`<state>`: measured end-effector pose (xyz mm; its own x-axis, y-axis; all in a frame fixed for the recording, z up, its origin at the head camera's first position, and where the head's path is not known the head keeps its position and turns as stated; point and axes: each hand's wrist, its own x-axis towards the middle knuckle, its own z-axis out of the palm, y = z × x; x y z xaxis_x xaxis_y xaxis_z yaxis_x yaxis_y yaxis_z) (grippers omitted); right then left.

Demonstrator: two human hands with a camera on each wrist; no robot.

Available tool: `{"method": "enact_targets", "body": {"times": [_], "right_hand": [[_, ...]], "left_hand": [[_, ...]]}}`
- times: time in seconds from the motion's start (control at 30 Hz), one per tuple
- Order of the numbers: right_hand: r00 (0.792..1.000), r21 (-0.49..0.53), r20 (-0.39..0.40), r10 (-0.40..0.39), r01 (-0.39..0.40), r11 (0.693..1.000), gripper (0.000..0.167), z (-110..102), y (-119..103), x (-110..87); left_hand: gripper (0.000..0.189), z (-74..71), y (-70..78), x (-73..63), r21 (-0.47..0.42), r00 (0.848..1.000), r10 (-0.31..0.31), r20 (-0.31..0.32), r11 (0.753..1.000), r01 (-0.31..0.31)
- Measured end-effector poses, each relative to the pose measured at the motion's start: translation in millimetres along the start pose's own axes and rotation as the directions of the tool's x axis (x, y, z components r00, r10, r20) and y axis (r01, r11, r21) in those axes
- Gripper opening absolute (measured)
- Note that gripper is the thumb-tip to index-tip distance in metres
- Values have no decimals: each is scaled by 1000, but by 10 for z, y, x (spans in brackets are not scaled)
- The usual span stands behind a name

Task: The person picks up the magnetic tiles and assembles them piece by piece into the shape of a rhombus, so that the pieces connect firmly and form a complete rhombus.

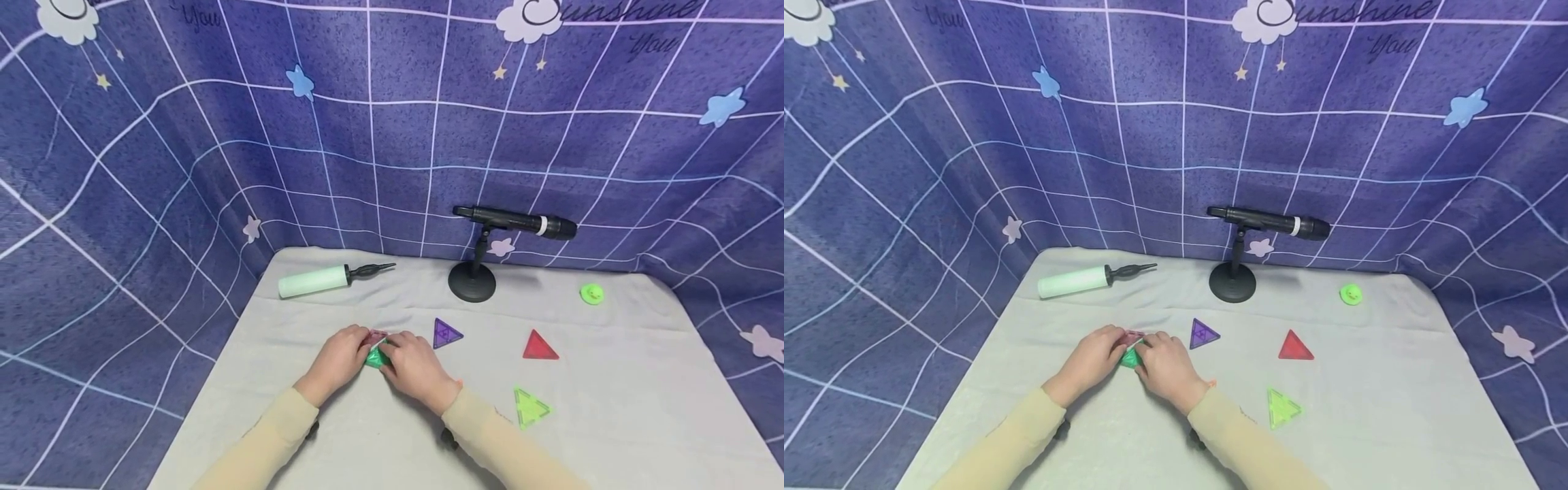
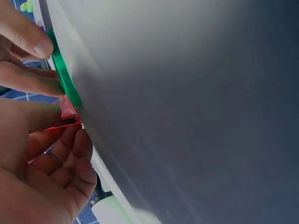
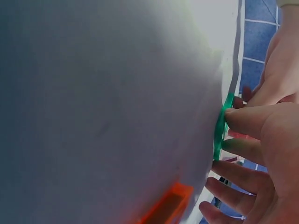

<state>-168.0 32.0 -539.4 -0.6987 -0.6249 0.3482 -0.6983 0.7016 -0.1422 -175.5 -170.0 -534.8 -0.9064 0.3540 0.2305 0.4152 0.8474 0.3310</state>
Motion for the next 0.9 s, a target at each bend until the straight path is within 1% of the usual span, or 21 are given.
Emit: {"method": "enact_targets", "body": {"times": [0.17,0.4,0.5,0.63,0.77,0.9], "right_hand": [[1000,-19,11,7,-7,1000,35,-10,35,39],[1000,-27,25,1,0,1000,34,-26,59,65],[999,-27,37,4,-3,1000,35,-21,68,73],[999,-25,41,-1,2,1000,33,-19,80,80],[999,-12,30,-18,18,1000,29,-25,93,81],[999,-6,13,-32,32,999,26,-8,109,77]], "left_hand": [[6,-26,34,-31,3,1000,3,-8,1000,-3],[9,-40,59,-68,4,1000,-19,-7,1000,19],[14,-42,42,-88,-22,999,-32,3,999,32],[25,-46,-6,-120,-82,999,-48,25,995,49],[23,-60,-43,-147,-141,999,-47,26,989,50],[20,-80,-51,-152,-171,998,-44,35,984,50]]}}
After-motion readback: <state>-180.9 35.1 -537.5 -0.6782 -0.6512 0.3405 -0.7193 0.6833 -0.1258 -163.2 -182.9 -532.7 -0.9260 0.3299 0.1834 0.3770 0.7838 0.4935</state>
